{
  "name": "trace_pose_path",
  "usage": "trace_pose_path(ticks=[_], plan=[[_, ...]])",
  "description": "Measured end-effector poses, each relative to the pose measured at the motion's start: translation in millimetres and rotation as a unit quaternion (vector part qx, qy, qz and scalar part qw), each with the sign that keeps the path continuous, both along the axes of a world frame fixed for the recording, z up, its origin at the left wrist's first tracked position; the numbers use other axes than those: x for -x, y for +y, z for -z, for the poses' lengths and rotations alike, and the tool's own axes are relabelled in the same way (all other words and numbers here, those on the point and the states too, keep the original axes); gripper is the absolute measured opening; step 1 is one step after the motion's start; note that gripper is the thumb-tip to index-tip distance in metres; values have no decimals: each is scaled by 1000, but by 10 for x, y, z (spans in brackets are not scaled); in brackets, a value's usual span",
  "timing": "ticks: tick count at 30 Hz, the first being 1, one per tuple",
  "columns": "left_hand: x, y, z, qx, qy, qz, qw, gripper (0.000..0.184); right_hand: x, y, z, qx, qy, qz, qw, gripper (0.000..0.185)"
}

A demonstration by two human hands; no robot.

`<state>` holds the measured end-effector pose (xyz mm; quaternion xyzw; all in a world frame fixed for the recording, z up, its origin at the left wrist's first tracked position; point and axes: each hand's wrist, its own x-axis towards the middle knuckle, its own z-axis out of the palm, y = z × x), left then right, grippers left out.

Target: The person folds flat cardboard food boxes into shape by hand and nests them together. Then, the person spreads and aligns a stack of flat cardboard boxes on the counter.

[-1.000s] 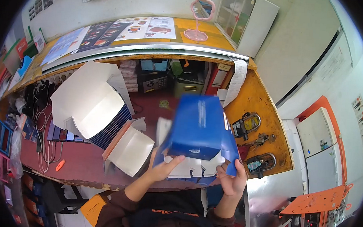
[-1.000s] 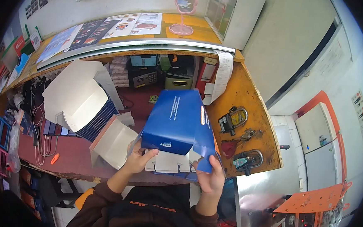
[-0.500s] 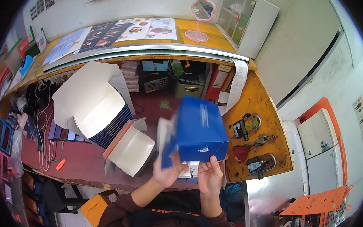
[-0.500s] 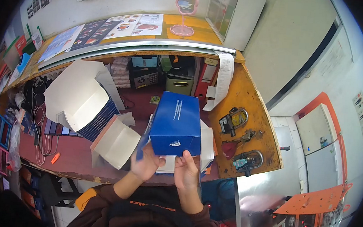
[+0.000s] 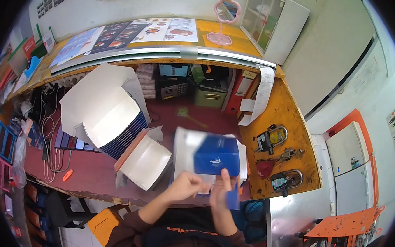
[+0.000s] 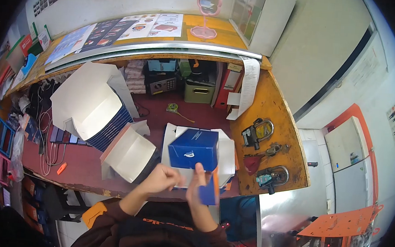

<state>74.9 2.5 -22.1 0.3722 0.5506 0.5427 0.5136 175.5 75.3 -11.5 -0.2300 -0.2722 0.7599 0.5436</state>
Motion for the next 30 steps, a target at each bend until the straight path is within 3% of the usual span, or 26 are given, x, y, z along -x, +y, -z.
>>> trace_pose_path(ticks=[1,2,3,4,5,6,8,9,10,11,12,14,16,17,18,19,21,22,25,30], plan=[[87,-116,-217,77,122,94,985,31,-52,25,-65,-11,-39,-12,999,39],[74,-158,-314,77,123,94,985,31,-89,65,-54,-36,-106,-13,994,39],[51,-206,-374,24,292,-37,955,34,-78,72,18,-106,-174,-12,979,32],[41,-234,-392,-28,448,-169,878,40,-59,67,63,-176,-240,-14,955,27],[16,-169,-363,-70,442,-241,861,53,-103,39,64,-361,-369,-35,856,29],[55,-157,-301,-63,442,-247,860,53,-136,1,21,-528,-448,-5,721,33],[177,-142,-68,1,261,-139,955,56,-115,-83,191,-454,-426,-137,770,36],[235,-203,283,-36,103,-130,985,52,-80,-111,109,-456,-421,-149,770,36],[234,-271,362,-30,103,-142,984,52,-54,-144,-56,-527,-497,-156,671,33],[232,-331,417,7,-96,-180,979,51,-21,-180,-137,-589,-562,-157,560,31],[226,-399,448,39,-291,-210,933,50,23,-212,-93,-592,-556,-165,560,31],[207,-614,522,-22,-336,-214,917,54,115,-240,71,-698,-543,-214,415,24],[322,-969,699,-29,-198,-201,959,44,266,-324,158,-726,-506,-217,413,18],[408,-1146,729,-30,58,-219,974,39,367,-362,121,-746,-474,-233,407,17],[494,-1317,755,-27,311,-220,924,34,462,-417,102,-764,-441,-249,400,16],[541,-1465,813,-26,311,-222,924,34,550,-489,145,-773,-413,-260,405,15],[580,-1708,1006,156,502,-230,819,22,719,-675,165,-792,-376,-289,385,16],[603,-1774,1143,158,503,-232,818,22,802,-750,170,-808,-340,-314,365,17],[619,-1852,1330,68,621,-251,739,17,1017,-859,226,-800,-328,-360,350,18],[608,-1739,1212,-22,650,-269,710,12,1198,-755,464,-783,-360,-358,360,15]])
